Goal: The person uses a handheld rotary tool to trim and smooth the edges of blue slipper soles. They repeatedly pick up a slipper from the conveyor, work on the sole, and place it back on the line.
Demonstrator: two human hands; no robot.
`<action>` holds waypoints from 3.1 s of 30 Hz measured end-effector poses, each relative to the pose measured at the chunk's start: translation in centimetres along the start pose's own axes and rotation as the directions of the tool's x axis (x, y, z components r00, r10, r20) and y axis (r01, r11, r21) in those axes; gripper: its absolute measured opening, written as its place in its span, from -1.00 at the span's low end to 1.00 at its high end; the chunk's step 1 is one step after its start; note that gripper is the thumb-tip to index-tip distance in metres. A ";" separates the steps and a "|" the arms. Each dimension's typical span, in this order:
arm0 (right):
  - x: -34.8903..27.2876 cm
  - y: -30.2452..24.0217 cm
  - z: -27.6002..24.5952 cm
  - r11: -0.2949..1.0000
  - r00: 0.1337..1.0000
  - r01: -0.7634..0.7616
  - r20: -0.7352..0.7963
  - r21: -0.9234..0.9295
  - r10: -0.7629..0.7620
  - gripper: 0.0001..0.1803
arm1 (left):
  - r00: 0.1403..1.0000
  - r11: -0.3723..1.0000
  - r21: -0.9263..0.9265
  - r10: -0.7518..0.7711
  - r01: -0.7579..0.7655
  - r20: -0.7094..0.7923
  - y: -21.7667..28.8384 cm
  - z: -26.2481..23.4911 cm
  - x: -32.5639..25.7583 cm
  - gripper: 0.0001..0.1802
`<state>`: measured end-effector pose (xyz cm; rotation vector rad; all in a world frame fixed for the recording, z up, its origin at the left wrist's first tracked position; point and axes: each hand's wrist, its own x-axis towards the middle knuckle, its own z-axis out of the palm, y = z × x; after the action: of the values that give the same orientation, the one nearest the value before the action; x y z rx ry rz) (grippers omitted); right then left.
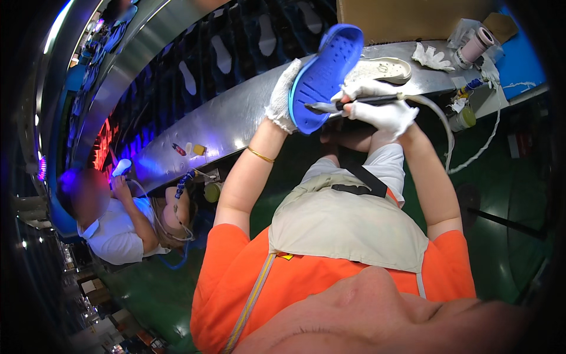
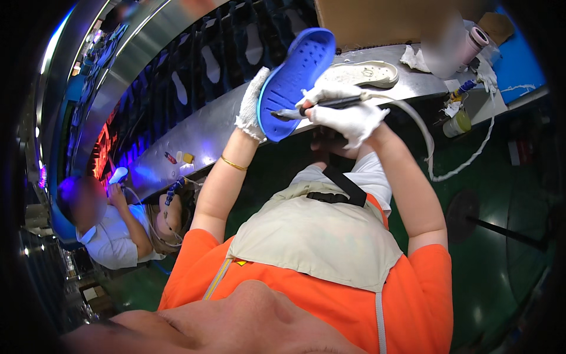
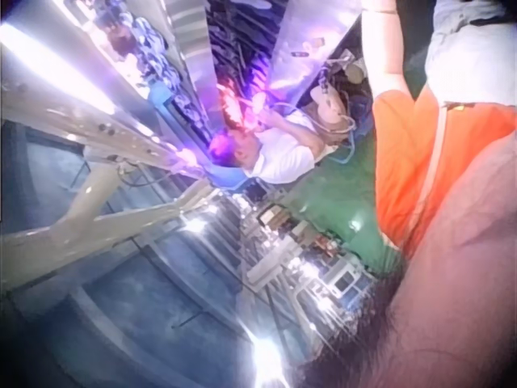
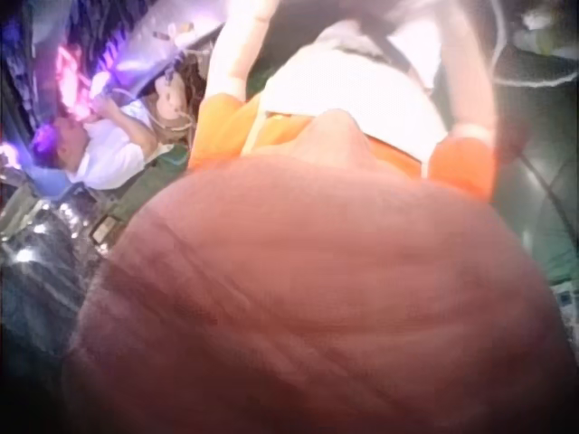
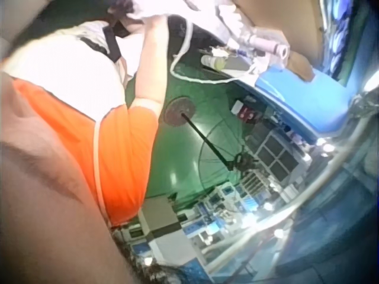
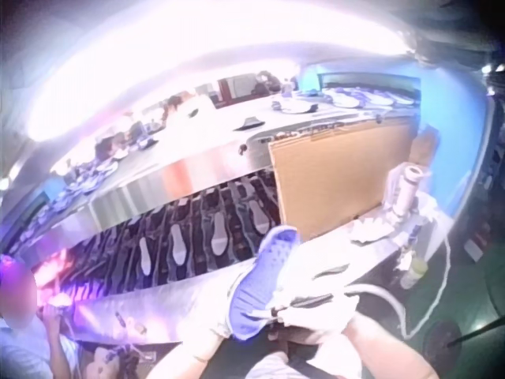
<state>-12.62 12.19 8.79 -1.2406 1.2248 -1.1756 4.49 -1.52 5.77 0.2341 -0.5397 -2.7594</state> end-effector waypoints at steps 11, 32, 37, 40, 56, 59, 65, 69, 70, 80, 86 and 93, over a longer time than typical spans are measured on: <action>0.0 1.9 2.9 0.942 0.991 0.048 -0.137 0.333 -0.002 -0.88 | 0.941 0.940 0.142 0.324 -0.310 -0.098 -1.6 -2.6 0.3 -0.42; 0.8 1.4 2.9 0.939 0.920 0.221 -0.377 0.262 -0.111 -0.88 | 0.944 0.944 -0.087 0.308 -0.319 -0.115 -5.3 -0.5 -0.7 -0.38; 2.9 1.8 1.3 0.931 0.849 0.314 -0.494 0.186 -0.187 -0.86 | 0.965 0.968 -0.004 0.252 -0.253 -0.068 -5.9 0.2 -0.8 -0.34; 2.0 1.0 0.8 0.934 0.904 0.273 -0.395 0.231 -0.167 -0.87 | 0.922 0.900 0.254 0.381 -0.355 -0.064 -6.1 0.2 -0.8 -0.42; 3.1 2.1 -1.0 0.912 0.875 0.349 -0.274 -0.215 -0.399 -0.85 | 0.949 0.943 0.216 0.285 -0.252 -0.133 -4.1 -1.4 -1.5 -0.27; 3.1 0.6 -1.8 0.568 0.697 0.575 -0.011 -0.589 -0.717 -0.81 | 0.944 0.942 0.208 0.296 -0.263 -0.144 -4.0 -0.7 -1.5 -0.28; 0.6 -1.2 -1.9 0.473 0.711 0.658 0.276 -0.586 -0.646 -0.76 | 0.907 0.911 0.213 0.390 -0.354 -0.159 -3.1 -1.1 -1.8 -0.39; 1.2 -1.8 -0.6 0.524 0.682 0.641 0.104 -0.561 -0.723 -0.76 | 0.910 0.920 0.162 0.381 -0.356 -0.161 -3.8 -0.2 -1.8 -0.42; 1.4 -1.5 -0.1 0.520 0.673 0.648 0.100 -0.556 -0.733 -0.76 | 0.922 0.933 0.113 0.357 -0.343 -0.148 -3.9 0.4 -1.9 -0.40; -3.2 -0.9 2.0 0.900 0.900 0.436 0.005 -0.022 -0.436 -0.78 | 0.925 0.933 0.130 0.354 -0.337 -0.141 -2.3 1.3 -3.6 -0.24; -3.8 0.8 -1.9 0.842 0.788 0.525 -0.445 0.127 -0.424 -0.76 | 0.896 0.775 0.455 0.417 -0.439 0.154 3.6 7.9 -2.9 0.00; -4.4 0.4 -1.0 0.880 0.792 0.463 -0.494 0.104 -0.359 -0.76 | 0.631 0.212 0.594 0.261 -0.776 0.731 20.1 17.3 5.1 -0.54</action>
<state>-13.74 16.58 8.44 -1.1219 1.1363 -1.9726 1.52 -15.00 28.95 -0.4156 -1.8235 -1.4861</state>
